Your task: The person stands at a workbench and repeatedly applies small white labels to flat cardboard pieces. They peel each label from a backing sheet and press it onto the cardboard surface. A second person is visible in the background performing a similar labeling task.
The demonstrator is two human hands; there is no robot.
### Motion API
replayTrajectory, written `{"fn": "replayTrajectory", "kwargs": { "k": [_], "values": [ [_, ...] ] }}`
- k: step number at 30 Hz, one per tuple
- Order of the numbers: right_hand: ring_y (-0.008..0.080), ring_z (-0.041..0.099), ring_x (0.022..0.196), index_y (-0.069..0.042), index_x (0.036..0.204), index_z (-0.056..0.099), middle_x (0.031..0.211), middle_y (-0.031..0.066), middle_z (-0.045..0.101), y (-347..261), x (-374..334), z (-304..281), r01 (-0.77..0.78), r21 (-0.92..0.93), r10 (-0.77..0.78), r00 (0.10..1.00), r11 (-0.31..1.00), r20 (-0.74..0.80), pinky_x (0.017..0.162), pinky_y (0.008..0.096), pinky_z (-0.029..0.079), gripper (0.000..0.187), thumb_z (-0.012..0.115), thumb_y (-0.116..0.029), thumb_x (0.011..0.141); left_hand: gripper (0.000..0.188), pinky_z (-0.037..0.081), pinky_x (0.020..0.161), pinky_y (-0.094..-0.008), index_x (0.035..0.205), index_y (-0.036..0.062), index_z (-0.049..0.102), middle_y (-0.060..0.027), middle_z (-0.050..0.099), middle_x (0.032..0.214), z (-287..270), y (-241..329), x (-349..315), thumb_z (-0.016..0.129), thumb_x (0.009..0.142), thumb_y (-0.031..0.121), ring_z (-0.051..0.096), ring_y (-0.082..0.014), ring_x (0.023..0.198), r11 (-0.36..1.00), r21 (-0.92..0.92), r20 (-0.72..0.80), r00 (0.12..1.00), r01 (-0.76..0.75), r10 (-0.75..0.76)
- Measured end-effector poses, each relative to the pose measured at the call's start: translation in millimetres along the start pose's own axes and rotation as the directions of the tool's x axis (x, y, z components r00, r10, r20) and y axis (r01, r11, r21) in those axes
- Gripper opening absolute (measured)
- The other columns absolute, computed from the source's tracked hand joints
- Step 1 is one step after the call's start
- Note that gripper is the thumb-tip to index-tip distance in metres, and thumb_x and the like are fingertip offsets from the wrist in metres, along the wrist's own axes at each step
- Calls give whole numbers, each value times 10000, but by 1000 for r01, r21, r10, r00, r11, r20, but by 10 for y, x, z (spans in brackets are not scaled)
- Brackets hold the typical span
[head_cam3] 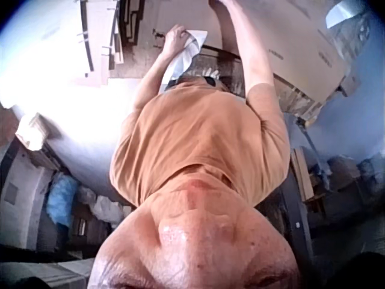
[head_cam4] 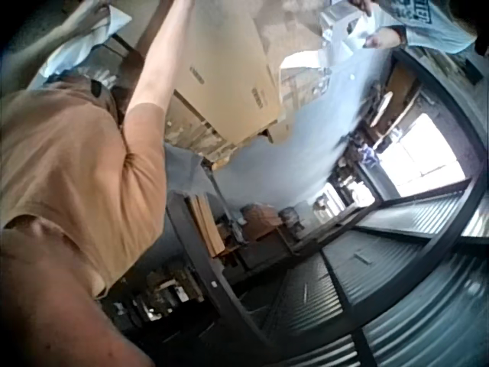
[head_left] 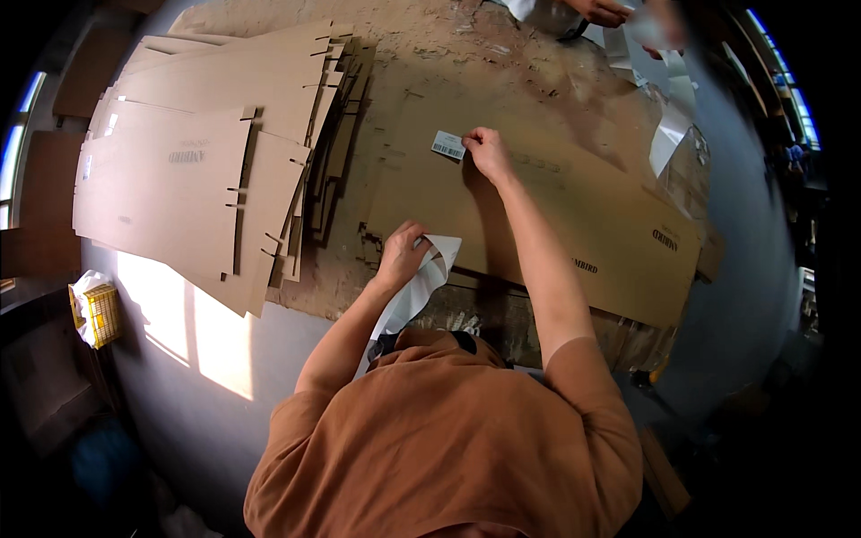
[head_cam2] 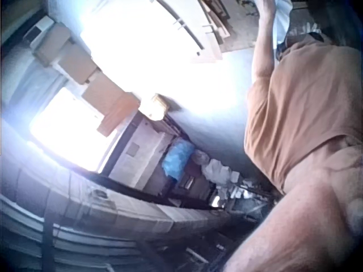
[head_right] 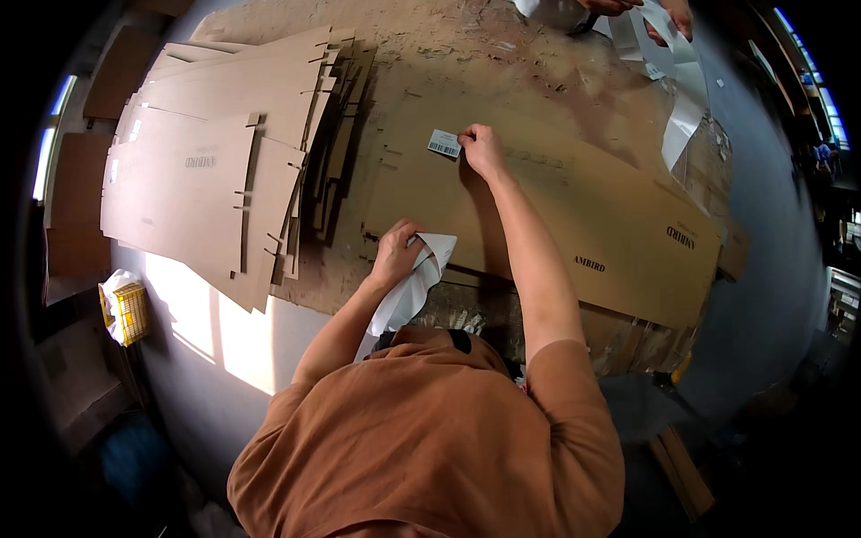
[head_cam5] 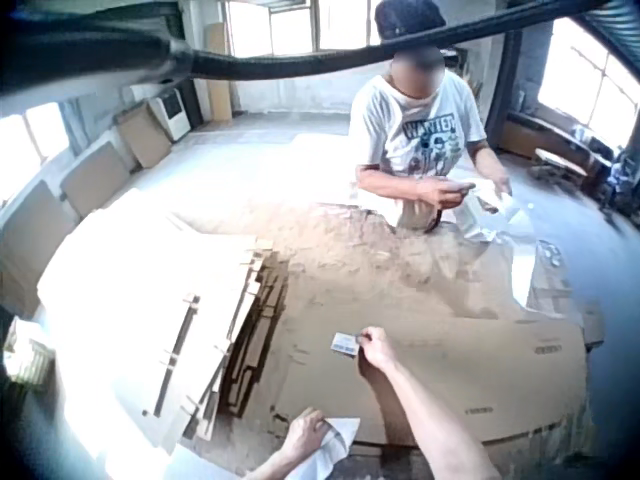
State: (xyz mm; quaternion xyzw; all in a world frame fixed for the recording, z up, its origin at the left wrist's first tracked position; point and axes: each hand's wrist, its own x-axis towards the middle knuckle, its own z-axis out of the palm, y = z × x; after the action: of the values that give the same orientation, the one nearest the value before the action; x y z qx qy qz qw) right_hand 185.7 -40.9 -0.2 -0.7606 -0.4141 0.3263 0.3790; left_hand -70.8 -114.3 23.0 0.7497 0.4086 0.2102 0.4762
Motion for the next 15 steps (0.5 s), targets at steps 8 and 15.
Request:
{"fn": "replayTrajectory", "kwargs": {
  "k": [8, 15],
  "values": [
    [323, 644, 815, -50, 871, 681, 834, 149, 669, -146, -31, 55, 3, -298, -9, 1000, 954, -18, 713, 410, 492, 144, 597, -153, 817, 150, 477, 728, -386, 907, 13, 622, -139, 602, 915, 31, -27, 70, 632, 764, 58, 595, -352, 865, 999, 49, -27, 1000, 11, -10],
    [395, 639, 811, -36, 1083, 409, 800, 235, 643, -530, -161, 79, -35, -571, -10, 997, 820, -77, 635, 494, 506, 397, 647, -245, 843, 158, 480, 746, -380, 896, 10, 641, -146, 618, 937, -47, 49, 63, 640, 759, 87, 600, -356, 880, 997, 34, -18, 998, 68, -67]
  ]
}}
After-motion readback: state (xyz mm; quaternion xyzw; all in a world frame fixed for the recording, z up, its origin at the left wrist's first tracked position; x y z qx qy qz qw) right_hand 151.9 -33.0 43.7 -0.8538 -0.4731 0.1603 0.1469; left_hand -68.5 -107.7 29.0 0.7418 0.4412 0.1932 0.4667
